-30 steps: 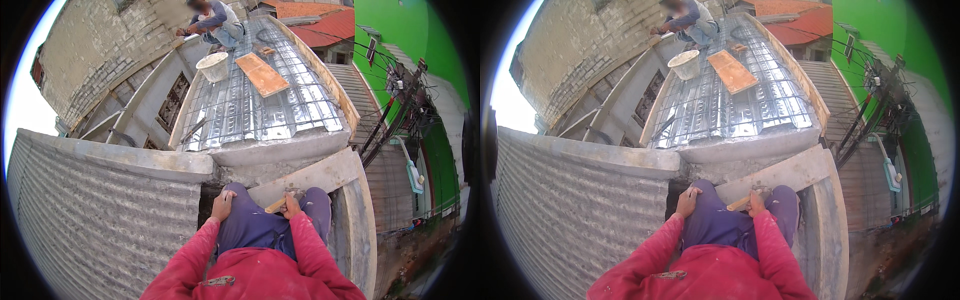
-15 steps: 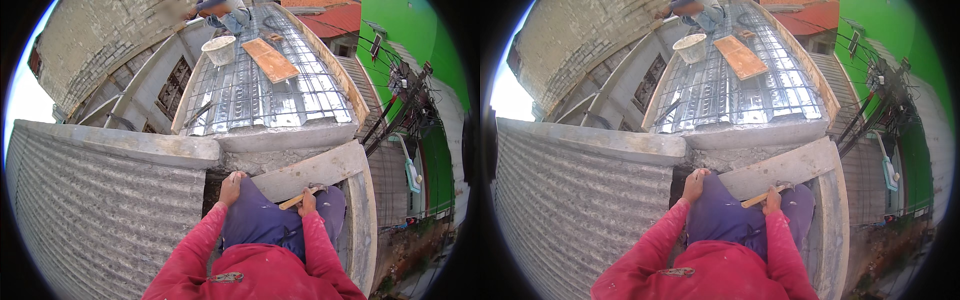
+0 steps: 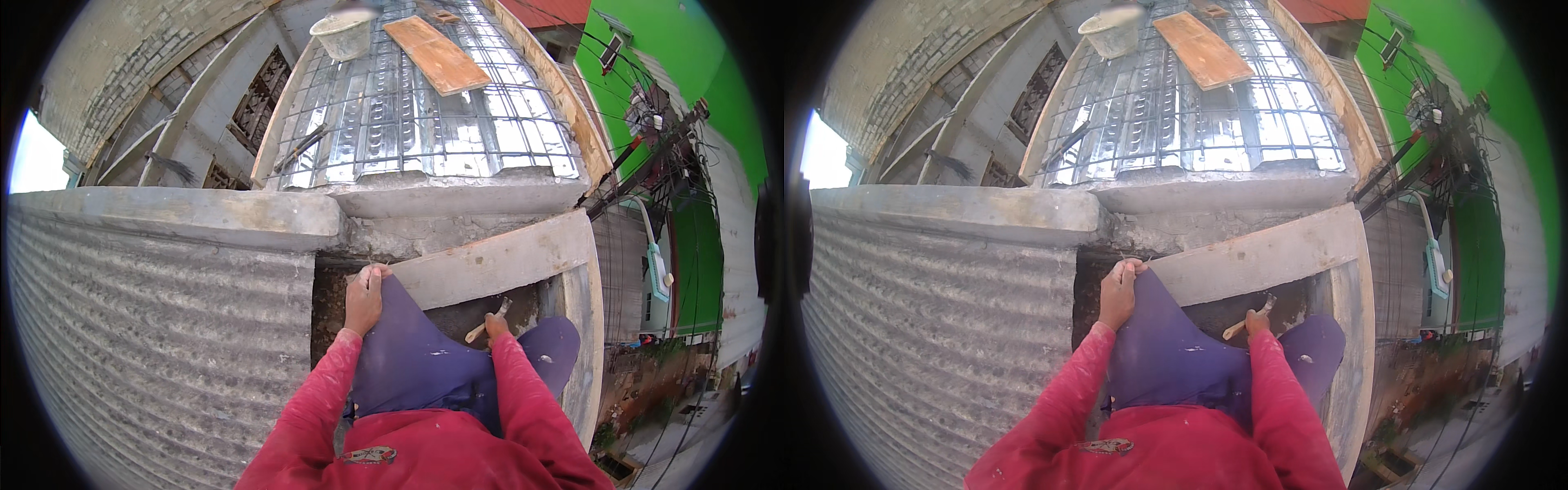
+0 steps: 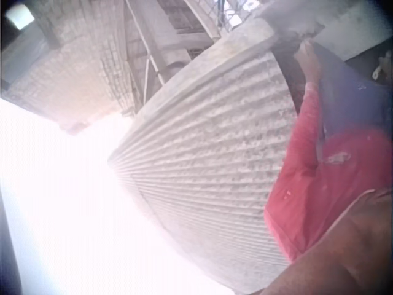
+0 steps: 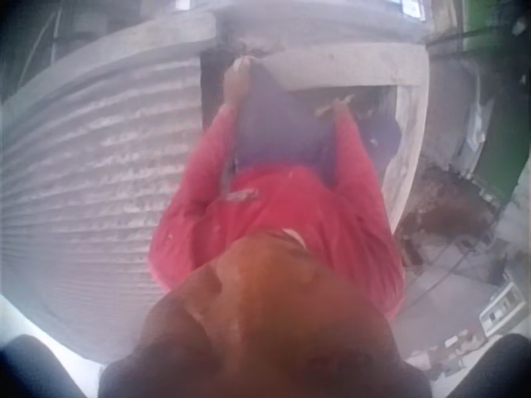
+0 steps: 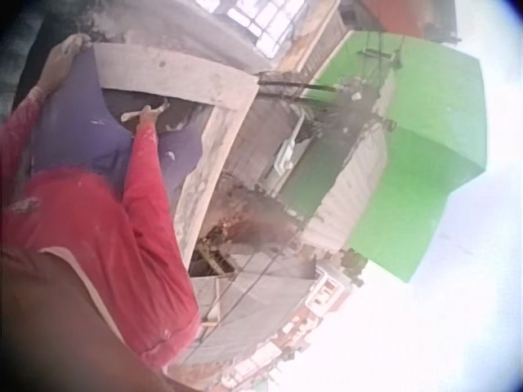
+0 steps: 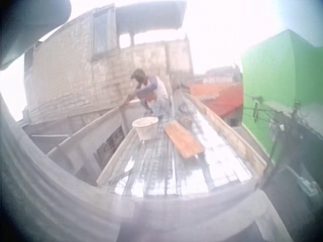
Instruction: The person is working on a construction site, specifically on a roof. They are using a hammer to secure wooden planks and metal sheets to the roof structure. Another worker is visible in the background, also engaged in construction activities.
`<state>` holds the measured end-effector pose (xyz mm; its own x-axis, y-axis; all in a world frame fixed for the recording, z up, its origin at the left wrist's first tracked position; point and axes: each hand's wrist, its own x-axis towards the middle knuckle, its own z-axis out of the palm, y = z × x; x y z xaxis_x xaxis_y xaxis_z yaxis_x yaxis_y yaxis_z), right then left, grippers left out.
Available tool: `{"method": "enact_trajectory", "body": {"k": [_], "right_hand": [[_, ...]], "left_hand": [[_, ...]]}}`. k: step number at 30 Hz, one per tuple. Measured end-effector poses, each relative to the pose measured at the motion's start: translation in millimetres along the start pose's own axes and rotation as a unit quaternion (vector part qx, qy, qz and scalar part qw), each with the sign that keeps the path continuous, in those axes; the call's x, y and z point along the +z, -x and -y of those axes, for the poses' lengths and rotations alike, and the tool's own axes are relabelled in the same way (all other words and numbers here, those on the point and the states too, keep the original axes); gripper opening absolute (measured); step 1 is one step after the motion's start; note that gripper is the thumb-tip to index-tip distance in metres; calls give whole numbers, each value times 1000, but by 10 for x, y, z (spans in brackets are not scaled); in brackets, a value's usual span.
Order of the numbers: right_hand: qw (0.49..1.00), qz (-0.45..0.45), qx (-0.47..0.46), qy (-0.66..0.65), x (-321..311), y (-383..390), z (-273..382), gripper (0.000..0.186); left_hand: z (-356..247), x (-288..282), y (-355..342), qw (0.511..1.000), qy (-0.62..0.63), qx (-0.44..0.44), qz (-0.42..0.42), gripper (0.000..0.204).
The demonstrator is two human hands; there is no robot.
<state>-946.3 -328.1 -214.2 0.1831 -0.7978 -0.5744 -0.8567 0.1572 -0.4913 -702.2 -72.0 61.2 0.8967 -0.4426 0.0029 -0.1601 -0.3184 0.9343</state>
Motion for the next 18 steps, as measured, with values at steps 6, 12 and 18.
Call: {"method": "enact_trajectory", "body": {"k": [6,12,18], "right_hand": [[993,12,-96,68,-92,842,828,57],[971,-23,-85,-224,-86,274,829,66],[932,86,0,-353,-145,404,1178,45]], "left_hand": [[148,-288,112,997,-69,25,-37,31],[162,-217,104,996,-74,45,-39,34],[39,-368,347,994,-75,19,-71,31]]}}
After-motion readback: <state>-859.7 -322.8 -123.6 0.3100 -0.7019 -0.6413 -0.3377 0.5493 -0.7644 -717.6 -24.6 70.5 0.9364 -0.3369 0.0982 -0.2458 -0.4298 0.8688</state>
